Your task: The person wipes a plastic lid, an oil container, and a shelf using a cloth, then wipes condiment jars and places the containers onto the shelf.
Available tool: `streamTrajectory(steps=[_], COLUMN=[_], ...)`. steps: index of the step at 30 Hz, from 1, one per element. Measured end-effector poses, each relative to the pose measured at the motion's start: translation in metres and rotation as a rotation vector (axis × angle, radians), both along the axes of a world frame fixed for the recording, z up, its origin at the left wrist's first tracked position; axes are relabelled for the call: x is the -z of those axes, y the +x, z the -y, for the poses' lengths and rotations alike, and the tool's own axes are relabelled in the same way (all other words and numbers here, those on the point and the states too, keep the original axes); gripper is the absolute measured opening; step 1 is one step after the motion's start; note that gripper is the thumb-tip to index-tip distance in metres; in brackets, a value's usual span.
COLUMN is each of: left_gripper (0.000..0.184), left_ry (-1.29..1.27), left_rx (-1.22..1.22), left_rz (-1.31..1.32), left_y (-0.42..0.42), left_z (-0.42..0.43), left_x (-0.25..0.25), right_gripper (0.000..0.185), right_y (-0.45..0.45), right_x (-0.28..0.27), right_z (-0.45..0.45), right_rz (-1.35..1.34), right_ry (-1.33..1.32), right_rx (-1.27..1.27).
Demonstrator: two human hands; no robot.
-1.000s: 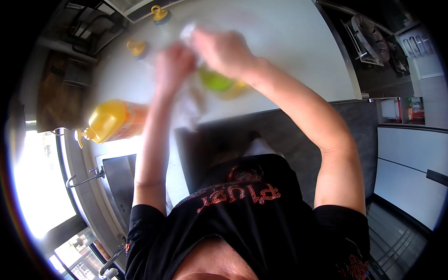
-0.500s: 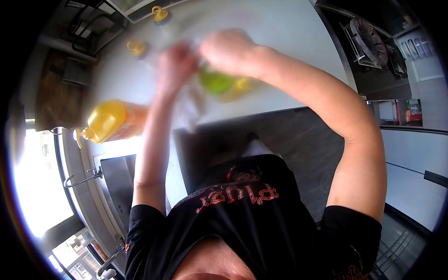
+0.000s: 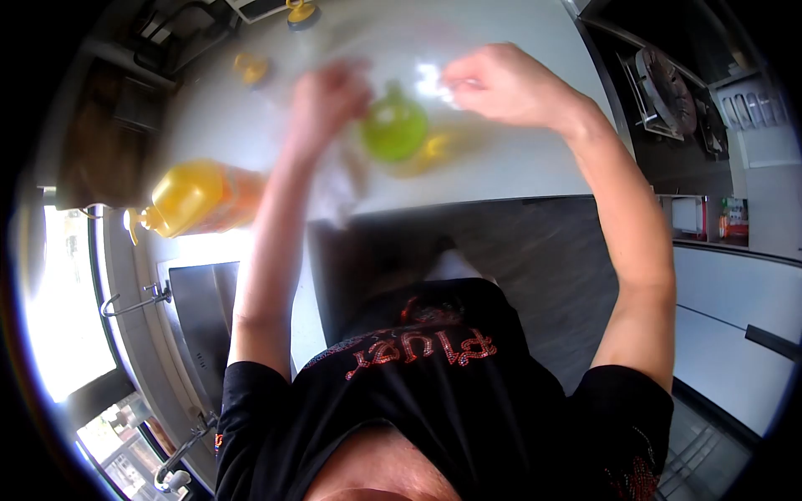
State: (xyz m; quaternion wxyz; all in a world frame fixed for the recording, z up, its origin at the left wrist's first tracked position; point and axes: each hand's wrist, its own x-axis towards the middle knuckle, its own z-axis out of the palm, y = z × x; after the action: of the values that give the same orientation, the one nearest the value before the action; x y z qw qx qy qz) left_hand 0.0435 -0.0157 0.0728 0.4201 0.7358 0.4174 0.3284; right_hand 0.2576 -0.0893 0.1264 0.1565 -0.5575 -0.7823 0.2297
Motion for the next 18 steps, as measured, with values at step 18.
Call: streamTrajectory(steps=[18], left_gripper=[0.026], left_ry=[0.340], left_rx=[-0.159], left_rz=[-0.760], left_y=[-0.059], left_z=[0.010], left_x=[0.116], right_gripper=[0.052], right_y=[-0.013], right_x=[0.104], right_z=[-0.032], right_rz=[-0.939], right_ry=[-0.271], right_rx=[0.065])
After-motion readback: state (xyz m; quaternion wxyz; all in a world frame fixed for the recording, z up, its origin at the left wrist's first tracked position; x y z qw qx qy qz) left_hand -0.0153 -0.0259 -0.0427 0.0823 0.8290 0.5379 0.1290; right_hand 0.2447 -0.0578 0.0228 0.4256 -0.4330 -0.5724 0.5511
